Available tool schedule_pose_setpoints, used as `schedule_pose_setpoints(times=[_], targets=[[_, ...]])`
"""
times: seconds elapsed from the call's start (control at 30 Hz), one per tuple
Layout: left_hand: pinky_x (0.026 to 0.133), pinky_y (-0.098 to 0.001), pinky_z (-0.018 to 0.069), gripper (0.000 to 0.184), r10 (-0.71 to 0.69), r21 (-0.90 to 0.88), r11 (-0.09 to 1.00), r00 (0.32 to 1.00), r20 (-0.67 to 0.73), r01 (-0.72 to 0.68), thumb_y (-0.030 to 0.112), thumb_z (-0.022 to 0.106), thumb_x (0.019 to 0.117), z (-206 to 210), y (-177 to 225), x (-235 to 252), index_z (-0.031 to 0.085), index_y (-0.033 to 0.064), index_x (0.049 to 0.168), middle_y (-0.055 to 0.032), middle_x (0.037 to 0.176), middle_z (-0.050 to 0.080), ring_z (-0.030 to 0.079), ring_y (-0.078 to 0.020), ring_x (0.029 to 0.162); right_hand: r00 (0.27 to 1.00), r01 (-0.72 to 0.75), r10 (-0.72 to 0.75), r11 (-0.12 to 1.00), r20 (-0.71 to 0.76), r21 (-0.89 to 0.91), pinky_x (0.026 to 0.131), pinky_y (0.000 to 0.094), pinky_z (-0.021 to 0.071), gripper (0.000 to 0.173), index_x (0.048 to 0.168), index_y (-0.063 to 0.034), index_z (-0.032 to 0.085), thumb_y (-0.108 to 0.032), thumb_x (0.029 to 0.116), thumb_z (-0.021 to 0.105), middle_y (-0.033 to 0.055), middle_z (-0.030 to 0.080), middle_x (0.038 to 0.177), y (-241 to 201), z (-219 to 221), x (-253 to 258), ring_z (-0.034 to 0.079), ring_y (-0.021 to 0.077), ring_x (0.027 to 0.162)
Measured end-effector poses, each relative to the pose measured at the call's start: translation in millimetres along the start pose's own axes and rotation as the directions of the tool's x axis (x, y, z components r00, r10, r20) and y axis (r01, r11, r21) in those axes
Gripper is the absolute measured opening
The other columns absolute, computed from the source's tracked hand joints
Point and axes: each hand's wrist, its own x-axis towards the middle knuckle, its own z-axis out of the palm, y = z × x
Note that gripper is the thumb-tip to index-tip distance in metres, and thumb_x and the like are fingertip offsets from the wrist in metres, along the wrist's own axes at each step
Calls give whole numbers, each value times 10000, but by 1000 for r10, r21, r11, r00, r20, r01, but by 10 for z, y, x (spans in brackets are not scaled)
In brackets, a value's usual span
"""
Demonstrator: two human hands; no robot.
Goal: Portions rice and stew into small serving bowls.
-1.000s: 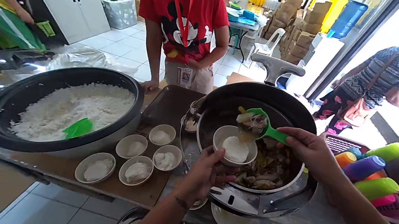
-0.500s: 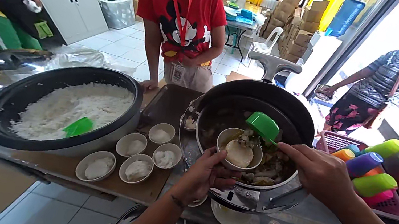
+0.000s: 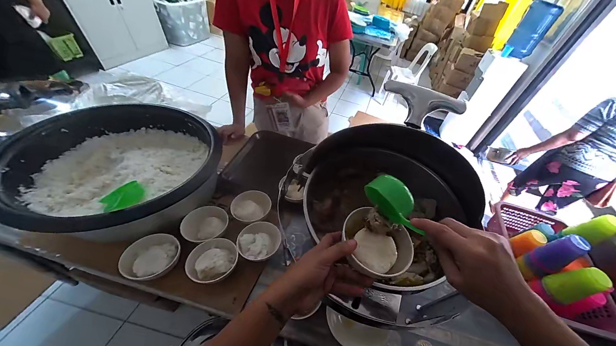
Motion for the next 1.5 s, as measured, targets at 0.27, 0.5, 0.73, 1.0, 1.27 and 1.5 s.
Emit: schedule_pose_setpoints(times=[0.27, 0.5, 0.73, 1.0, 1.27, 1.5], targets=[[671, -339, 627, 342, 6, -42, 999, 1000, -1, -6, 240, 337, 1119, -132, 44, 1, 321, 100, 1430, -142, 1063, 666, 732, -243, 816, 999, -31, 31, 1000, -6, 1, 500, 415, 524, 325, 1158, -80, 755, -104, 985, 481, 102, 703, 812, 78, -190, -2, 659, 250, 599], [682, -326, 624, 325, 75, -26, 997, 996, -45, -77, 252, 293, 1117, -353, 81, -120, 368, 108, 1398, -117, 1046, 689, 734, -221, 827, 946, -319, 312, 944, 89, 83, 743, 578, 571, 285, 1230, -22, 715, -27, 1018, 525, 182, 746, 990, 555, 8, 73, 724, 353, 827], [609, -297, 620, 326, 200, 15, 978, 921, -335, -207, 268, 245, 1093, -816, 154, -537, 455, 128, 1301, -70, 987, 728, 740, -182, 774, 581, -519, 613, 786, 535, -337, 886, 690, 500, 364, 1377, -117, 645, -58, 1034, 537, 258, 695, 1207, 1033, 842, 378, 658, 501, 1111], [603, -262, 626, 325, 271, -28, 950, 863, -427, -312, 262, 232, 1074, -1307, 114, -910, 514, 187, 1217, -26, 1016, 765, 759, -149, 801, 845, -286, 321, 947, 428, -147, 864, 665, 520, 258, 1197, 12, 713, 26, 994, 555, 286, 691, 1145, 1115, 1400, 799, 670, 506, 1053], [606, -252, 619, 237, 282, -65, 935, 843, -458, -348, 291, 380, 1033, -1425, -13, -1039, 564, 208, 1156, -9, 1004, 770, 758, -135, 807, 714, -306, 236, 952, 659, -9, 891, 631, 518, 299, 1254, -62, 713, -37, 1010, 542, 205, 718, 1174, 488, 1240, 1052, 679, 430, 1093], [576, -242, 611, 361, 259, -78, 939, 839, -478, -334, 252, 221, 1043, -1319, -18, -979, 562, 183, 1139, -19, 971, 771, 754, -131, 771, 648, -563, 224, 784, 728, 260, 986, 565, 507, 301, 1295, -54, 692, -107, 1072, 496, 205, 714, 1174, 337, 1647, 1199, 679, 367, 1110]])
